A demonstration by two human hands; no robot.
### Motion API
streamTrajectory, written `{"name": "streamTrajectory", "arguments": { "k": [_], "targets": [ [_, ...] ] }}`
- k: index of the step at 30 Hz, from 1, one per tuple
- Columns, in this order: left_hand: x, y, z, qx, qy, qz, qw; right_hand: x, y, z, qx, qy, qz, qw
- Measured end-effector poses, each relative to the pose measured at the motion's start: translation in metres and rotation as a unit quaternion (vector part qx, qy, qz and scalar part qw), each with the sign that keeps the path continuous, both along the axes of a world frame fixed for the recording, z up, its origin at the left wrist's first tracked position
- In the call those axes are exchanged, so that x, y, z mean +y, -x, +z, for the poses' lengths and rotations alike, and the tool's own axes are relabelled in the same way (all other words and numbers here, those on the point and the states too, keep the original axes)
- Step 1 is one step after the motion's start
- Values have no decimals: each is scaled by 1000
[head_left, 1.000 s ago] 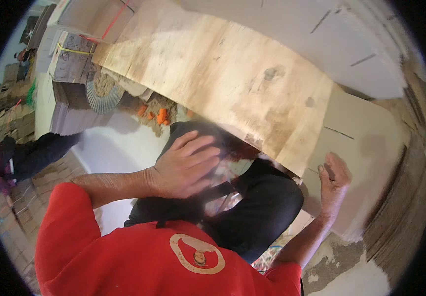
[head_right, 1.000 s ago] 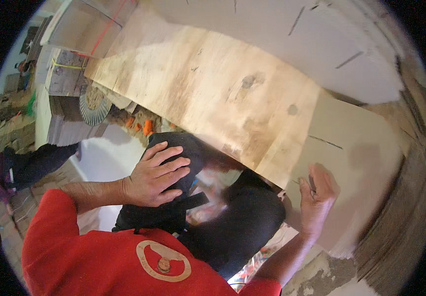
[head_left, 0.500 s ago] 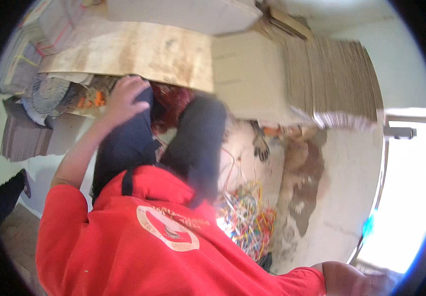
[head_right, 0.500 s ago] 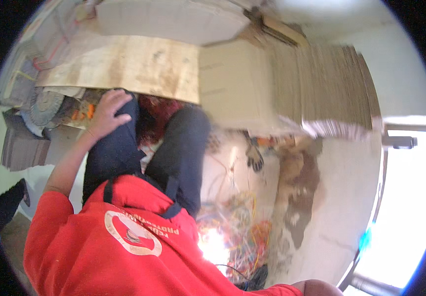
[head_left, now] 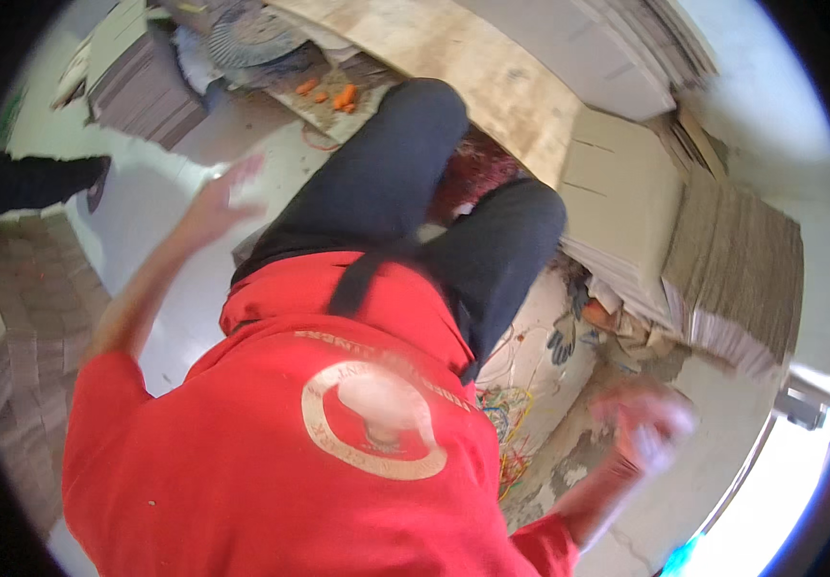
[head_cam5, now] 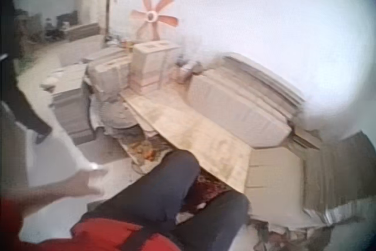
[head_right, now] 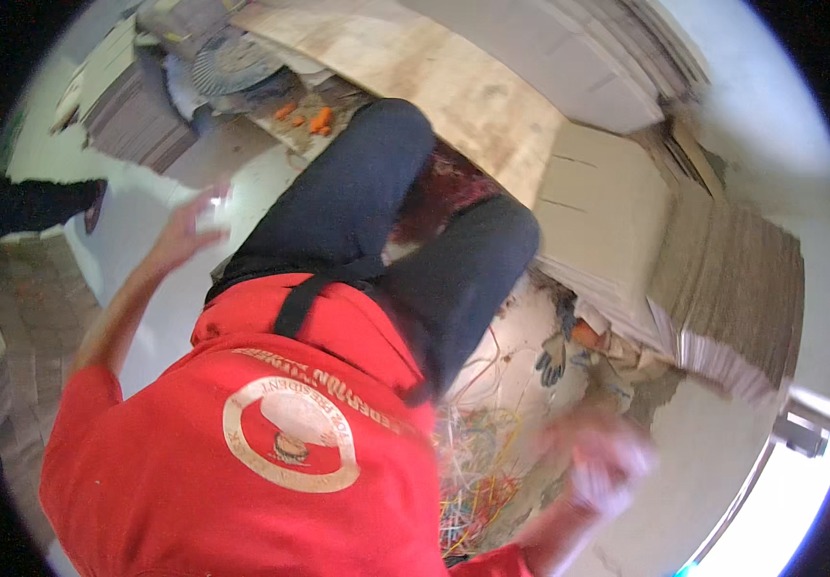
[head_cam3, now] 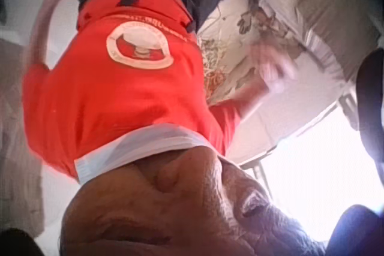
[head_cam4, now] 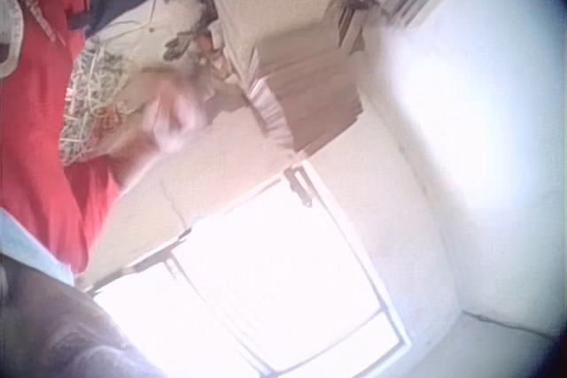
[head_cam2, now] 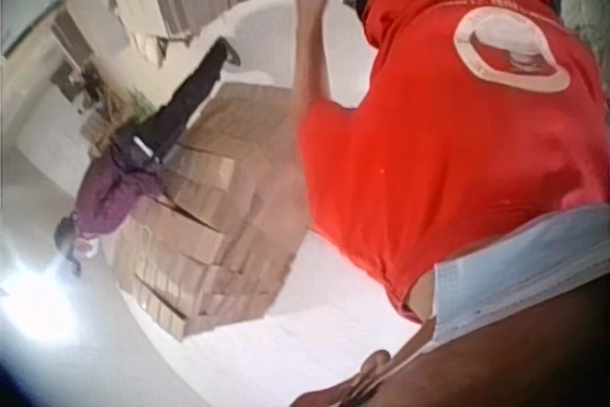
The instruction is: The person sits on the floor and assembles flat cardboard pieces into box shapes. They put on orange finger protectors, then fold and interlock the cardboard panels to form boxes.
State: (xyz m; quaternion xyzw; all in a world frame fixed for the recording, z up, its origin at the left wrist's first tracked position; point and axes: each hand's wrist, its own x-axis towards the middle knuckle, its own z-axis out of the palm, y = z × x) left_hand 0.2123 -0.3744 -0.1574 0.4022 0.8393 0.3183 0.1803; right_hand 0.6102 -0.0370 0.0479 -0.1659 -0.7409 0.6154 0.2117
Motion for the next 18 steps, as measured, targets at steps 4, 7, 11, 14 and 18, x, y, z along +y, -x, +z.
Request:
{"name": "streamTrajectory", "arguments": {
  "k": [4, 7, 11, 14, 18],
  "targets": [
    [-104, -70, -28, -575, 157, 80, 799, -31, -75, -166, -392, 258, -166, 867],
    [-154, -120, -28, -765, 78, 171, 616, -95, -123, -237, -448, 380, -119, 800],
    [-155, -140, -46, -696, 122, 121, 697, -140, -128, -265, -445, 414, -109, 787],
    [-135, -152, -58, -586, 167, 53, 791, -141, -115, -270, -434, 410, -104, 796],
    [-111, -119, -39, -561, 195, -7, 804, -145, -100, -269, -415, 418, -118, 800]
  ]
}}
